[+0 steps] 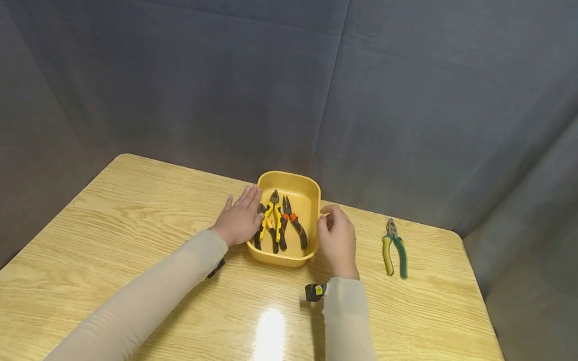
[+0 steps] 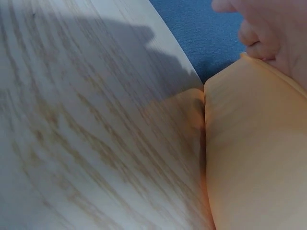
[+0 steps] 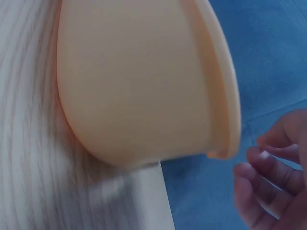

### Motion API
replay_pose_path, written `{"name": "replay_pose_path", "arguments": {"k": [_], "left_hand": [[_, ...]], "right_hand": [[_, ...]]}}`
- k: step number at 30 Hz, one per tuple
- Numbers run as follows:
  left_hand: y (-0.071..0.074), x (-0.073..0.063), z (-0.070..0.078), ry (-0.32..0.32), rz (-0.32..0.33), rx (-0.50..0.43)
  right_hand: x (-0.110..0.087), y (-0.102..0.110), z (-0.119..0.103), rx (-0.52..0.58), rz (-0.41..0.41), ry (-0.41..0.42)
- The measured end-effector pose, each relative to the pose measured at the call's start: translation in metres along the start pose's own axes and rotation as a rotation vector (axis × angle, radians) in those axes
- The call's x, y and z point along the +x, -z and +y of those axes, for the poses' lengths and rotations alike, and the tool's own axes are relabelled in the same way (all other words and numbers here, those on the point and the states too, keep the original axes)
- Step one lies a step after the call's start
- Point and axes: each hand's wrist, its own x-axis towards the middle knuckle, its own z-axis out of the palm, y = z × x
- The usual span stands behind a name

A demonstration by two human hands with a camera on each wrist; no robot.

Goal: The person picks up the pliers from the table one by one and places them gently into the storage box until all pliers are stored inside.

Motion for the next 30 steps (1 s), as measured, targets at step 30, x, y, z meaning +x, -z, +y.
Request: {"name": "replay_pose_path", "arguments": {"k": [30], "left_hand": [[-0.002,0.001,-0.001,-0.005,0.012,0.006]], "right_hand": [[-0.003,0.040,0.024,-0.145,-0.129,-0.074]]}}
